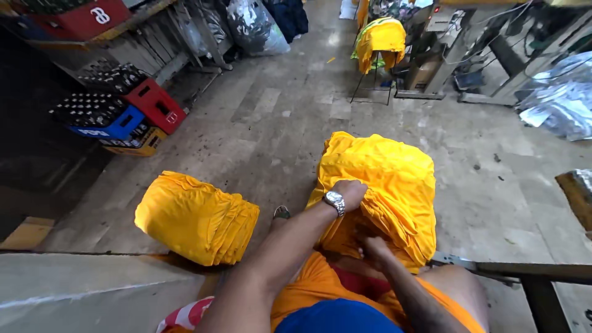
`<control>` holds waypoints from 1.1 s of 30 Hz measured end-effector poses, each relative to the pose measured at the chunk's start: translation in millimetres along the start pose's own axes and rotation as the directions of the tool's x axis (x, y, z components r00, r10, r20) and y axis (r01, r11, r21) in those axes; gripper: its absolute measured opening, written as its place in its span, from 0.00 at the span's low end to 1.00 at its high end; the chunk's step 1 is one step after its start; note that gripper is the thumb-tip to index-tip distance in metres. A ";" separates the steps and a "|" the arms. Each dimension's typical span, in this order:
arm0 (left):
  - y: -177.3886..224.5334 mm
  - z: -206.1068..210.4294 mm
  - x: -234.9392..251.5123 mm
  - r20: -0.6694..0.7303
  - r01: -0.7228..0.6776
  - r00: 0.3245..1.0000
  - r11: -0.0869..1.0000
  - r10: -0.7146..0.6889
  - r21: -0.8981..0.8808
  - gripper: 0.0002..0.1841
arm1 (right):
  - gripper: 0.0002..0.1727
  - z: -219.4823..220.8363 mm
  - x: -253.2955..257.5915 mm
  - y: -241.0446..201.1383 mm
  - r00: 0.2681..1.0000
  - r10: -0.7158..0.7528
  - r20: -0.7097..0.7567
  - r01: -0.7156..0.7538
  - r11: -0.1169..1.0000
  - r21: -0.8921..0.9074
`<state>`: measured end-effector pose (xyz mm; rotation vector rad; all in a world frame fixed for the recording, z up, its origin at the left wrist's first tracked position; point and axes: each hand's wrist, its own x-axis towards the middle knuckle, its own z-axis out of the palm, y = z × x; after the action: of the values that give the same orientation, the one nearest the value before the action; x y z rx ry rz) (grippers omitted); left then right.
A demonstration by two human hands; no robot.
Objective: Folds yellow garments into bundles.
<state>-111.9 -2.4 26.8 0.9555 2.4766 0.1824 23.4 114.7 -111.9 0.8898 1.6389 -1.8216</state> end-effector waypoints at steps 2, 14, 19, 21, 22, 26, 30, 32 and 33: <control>3.4 -7.4 0.4 0.033 -0.029 0.999 0.999 0.027 0.044 0.20 | 0.21 21.4 1.4 5.0 0.989 0.031 0.141 -0.029 0.999 -0.015; -12.4 24.9 2.9 -0.041 0.023 0.999 0.996 -0.026 -0.091 0.25 | 0.14 -28.6 -38.7 -37.0 0.976 -0.176 0.128 0.147 0.966 0.213; 5.3 -6.6 11.2 -0.024 -0.022 0.999 1.000 0.022 0.013 0.21 | 0.21 13.1 -1.6 -4.9 0.999 0.045 -0.004 -0.045 0.999 -0.014; -1.9 -6.4 8.0 0.037 -0.060 0.998 0.997 0.058 0.044 0.23 | 0.13 26.6 -17.9 -14.5 0.984 0.015 0.176 -0.033 0.995 0.098; -7.9 -1.6 3.1 0.084 -0.078 0.994 0.996 0.074 0.044 0.25 | 0.10 25.4 -28.6 -25.4 0.969 -0.021 0.245 -0.036 0.974 0.224; -11.2 59.6 -18.1 0.044 0.038 0.998 0.995 -0.034 -0.092 0.38 | 0.16 -3.4 -52.3 -61.7 0.939 -0.086 0.334 -0.078 0.890 0.449; -23.4 58.4 -10.7 -0.072 0.074 0.993 0.970 -0.093 -0.230 0.27 | 0.11 -15.7 -64.0 -71.5 0.892 -0.431 0.133 0.450 0.824 -0.345; -30.0 48.8 -4.9 -0.064 0.036 0.997 0.979 -0.049 -0.200 0.26 | 0.17 -13.5 -66.3 -73.8 0.641 -0.763 0.082 0.541 0.373 -0.754; -28.6 41.6 -3.5 -0.062 0.027 0.997 0.985 -0.038 -0.173 0.23 | 0.28 -8.0 -60.7 -76.8 0.514 -0.849 0.122 0.522 0.197 -0.830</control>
<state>-106.9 -28.0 -16.5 0.8485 2.4858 0.4163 5.4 129.6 -16.5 -0.0672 3.1441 -0.9893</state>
